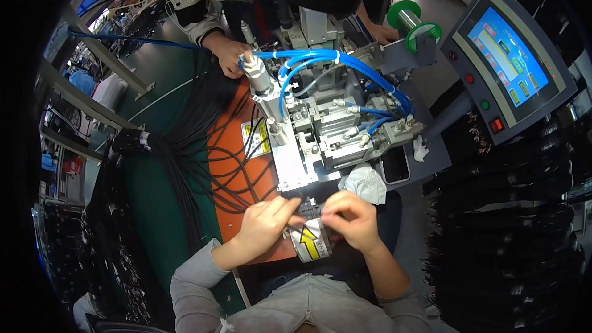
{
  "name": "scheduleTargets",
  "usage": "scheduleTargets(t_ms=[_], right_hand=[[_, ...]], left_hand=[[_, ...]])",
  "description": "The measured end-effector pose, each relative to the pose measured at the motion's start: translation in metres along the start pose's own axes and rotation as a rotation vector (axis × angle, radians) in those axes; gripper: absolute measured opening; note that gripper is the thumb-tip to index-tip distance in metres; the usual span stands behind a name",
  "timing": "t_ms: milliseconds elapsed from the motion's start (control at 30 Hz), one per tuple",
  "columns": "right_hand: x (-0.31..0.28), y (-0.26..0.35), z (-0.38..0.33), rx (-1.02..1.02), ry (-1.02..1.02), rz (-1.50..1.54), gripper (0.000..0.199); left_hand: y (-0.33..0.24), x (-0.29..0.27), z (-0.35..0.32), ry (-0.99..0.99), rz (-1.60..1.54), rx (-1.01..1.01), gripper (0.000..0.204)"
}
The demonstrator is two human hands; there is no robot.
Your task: The person assembles complex wiring harnesses from electrical wires and connectors using an automated wire processing machine on a factory workbench.
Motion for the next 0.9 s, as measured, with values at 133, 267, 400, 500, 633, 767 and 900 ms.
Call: scheduleTargets(t_ms=[133,267,400,500,633,767,900], right_hand=[[-0.003,-0.005,0.006,0.088,-0.141,-0.008,0.019],[0.02,0.002,0.008,0.065,-0.193,0.056,0.022],[0.025,-0.001,0.008,0.051,-0.212,-0.028,0.022],[0.032,-0.016,0.002,0.174,-0.253,0.178,0.018],[0.031,-0.007,0.003,0.126,-0.16,0.067,0.006],[0.022,-0.013,0.01,0.229,-0.103,0.022,0.007],[0.014,-0.004,0.007,0.156,-0.215,-0.116,0.012]], left_hand=[[-0.016,-0.044,0.002,-0.225,-0.206,0.167,0.049],[-0.011,-0.037,0.002,-0.225,-0.353,0.123,0.031],[-0.005,-0.036,0.003,-0.237,-0.41,0.05,0.014],[-0.008,-0.04,0.0,-0.274,-0.35,0.091,0.016],[-0.008,-0.039,-0.004,-0.294,-0.309,0.121,0.016],[-0.012,-0.035,-0.003,-0.288,-0.268,0.124,0.016],[-0.01,-0.028,-0.002,-0.24,-0.305,0.098,0.015]])
Point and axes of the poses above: each hand's wrist, its own z-axis towards the middle knuckle, its own x-axis out of the palm, y = z × x, the point moved 10 cm from there along z, towards the middle knuckle, and after that the axes turned 8 degrees about -x, right-handed, at the moved point
